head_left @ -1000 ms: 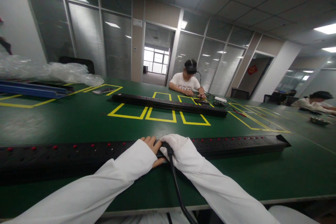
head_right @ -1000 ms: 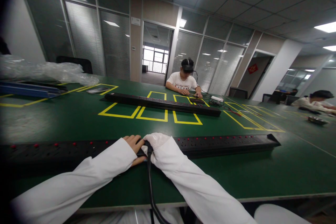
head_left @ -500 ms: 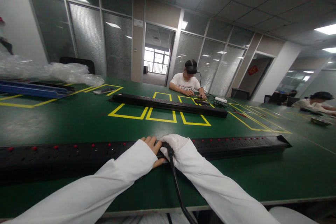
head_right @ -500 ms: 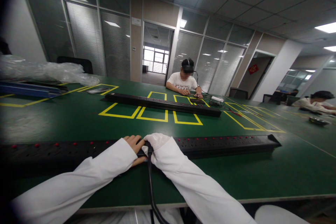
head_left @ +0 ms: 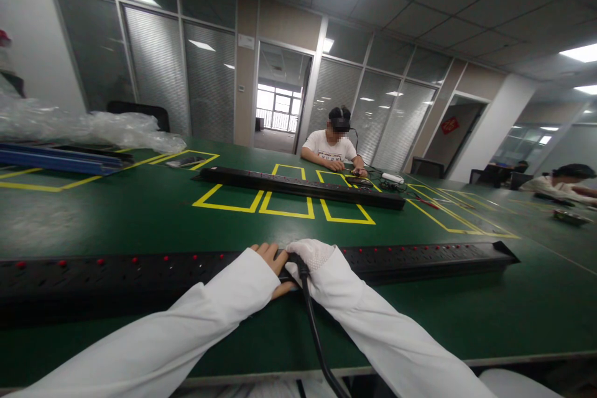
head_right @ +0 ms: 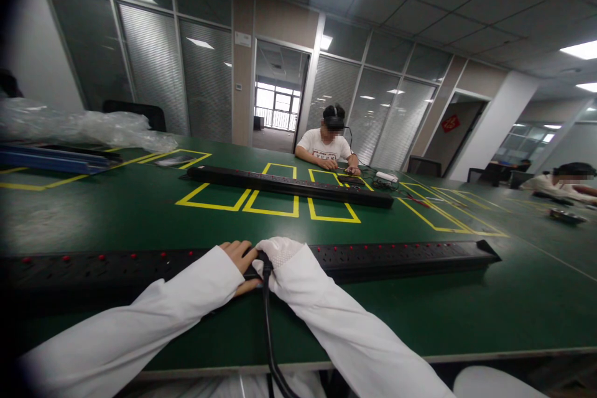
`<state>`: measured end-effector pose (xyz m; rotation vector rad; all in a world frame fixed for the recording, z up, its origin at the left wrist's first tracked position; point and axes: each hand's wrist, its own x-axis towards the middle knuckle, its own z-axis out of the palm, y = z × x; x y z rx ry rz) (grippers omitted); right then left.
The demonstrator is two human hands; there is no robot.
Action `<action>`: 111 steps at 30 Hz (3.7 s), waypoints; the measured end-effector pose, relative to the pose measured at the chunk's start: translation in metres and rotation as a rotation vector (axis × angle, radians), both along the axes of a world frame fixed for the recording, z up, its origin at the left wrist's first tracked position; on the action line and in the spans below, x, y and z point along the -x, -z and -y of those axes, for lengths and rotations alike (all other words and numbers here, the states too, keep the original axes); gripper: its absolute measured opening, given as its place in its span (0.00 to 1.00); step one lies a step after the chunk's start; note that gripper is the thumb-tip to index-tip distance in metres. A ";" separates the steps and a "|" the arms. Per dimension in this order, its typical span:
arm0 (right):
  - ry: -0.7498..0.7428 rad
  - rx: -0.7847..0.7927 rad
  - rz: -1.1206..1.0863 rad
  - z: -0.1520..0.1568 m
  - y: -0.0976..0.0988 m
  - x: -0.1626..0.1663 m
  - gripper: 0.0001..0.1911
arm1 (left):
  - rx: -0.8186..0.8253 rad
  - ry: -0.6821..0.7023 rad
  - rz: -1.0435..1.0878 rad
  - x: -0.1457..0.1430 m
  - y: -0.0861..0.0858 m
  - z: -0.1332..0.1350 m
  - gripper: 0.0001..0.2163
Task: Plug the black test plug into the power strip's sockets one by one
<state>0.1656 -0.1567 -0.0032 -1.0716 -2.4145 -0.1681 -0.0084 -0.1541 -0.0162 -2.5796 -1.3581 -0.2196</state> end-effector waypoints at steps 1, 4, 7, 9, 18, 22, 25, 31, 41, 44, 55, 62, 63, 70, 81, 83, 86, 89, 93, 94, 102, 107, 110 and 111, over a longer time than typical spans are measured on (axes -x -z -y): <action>-0.003 0.001 0.001 0.000 0.000 0.000 0.14 | -0.001 0.000 0.002 0.000 0.000 0.000 0.24; -0.013 0.002 0.005 -0.001 -0.001 -0.001 0.14 | -0.002 -0.004 0.012 0.000 0.002 -0.001 0.25; -0.025 0.005 0.009 -0.002 -0.001 -0.002 0.14 | -0.011 0.004 0.013 0.000 0.004 -0.002 0.25; -0.034 0.009 0.012 -0.001 -0.002 -0.002 0.14 | -0.013 0.004 0.007 0.001 0.005 -0.002 0.25; -0.039 0.009 -0.007 0.009 -0.002 0.004 0.15 | 0.001 -0.001 -0.002 0.000 0.001 0.000 0.24; -0.032 0.004 -0.012 0.009 -0.002 0.005 0.15 | -0.026 0.008 0.005 0.000 0.005 -0.001 0.24; -0.029 0.001 -0.012 0.008 -0.001 0.005 0.15 | -0.036 0.009 0.009 0.000 0.008 -0.003 0.25; -0.020 -0.002 -0.009 0.002 0.003 0.003 0.15 | -0.037 0.001 0.010 0.000 0.007 -0.003 0.25; -0.030 0.003 -0.013 0.003 0.003 0.003 0.16 | -0.043 0.004 0.035 0.000 0.010 -0.006 0.25; -0.031 0.004 -0.022 0.004 0.003 0.004 0.16 | -0.047 0.008 0.037 0.000 0.014 -0.009 0.25; 0.025 -0.031 -0.028 -0.014 0.021 -0.001 0.19 | 0.028 -0.035 0.010 -0.002 0.006 -0.005 0.27; 0.025 0.001 -0.319 -0.011 0.012 -0.003 0.17 | 0.049 -0.043 -0.005 -0.002 0.003 -0.003 0.32; 0.067 0.068 -0.435 -0.010 0.007 -0.004 0.16 | 0.066 -0.044 -0.013 -0.002 0.003 -0.003 0.33; 0.101 0.296 -0.572 -0.021 -0.009 -0.017 0.13 | 0.036 -0.013 0.017 -0.001 0.004 -0.003 0.33; 0.191 0.306 -0.303 -0.018 -0.015 -0.039 0.16 | 0.059 -0.053 -0.010 -0.004 0.001 -0.003 0.33; 0.213 0.300 -0.255 -0.019 -0.018 -0.043 0.18 | 0.077 -0.055 -0.023 -0.003 0.002 -0.004 0.34; 0.239 0.287 -0.204 -0.020 -0.019 -0.046 0.19 | 0.091 -0.054 -0.039 -0.003 0.004 -0.006 0.35; 0.223 0.230 -0.114 -0.021 -0.018 -0.049 0.18 | 0.078 -0.051 -0.038 -0.003 0.005 -0.007 0.34; 0.112 0.111 0.040 -0.022 -0.015 -0.050 0.20 | 0.060 -0.051 -0.028 -0.004 0.004 -0.005 0.33; 0.072 0.079 0.077 -0.023 -0.015 -0.050 0.21 | 0.047 -0.046 -0.019 -0.004 0.004 -0.004 0.33; -0.064 -0.175 0.146 -0.019 -0.001 -0.051 0.22 | -0.017 -0.015 0.045 -0.006 0.002 0.001 0.31; -0.041 -0.204 0.100 -0.011 0.011 -0.049 0.21 | -0.021 0.136 0.032 -0.026 -0.002 -0.001 0.30; -0.057 -0.210 0.028 -0.009 0.018 -0.048 0.22 | 0.039 0.098 0.024 -0.042 -0.004 -0.001 0.27; -0.053 -0.206 0.011 -0.009 0.020 -0.048 0.22 | 0.051 0.076 0.030 -0.046 -0.004 -0.001 0.26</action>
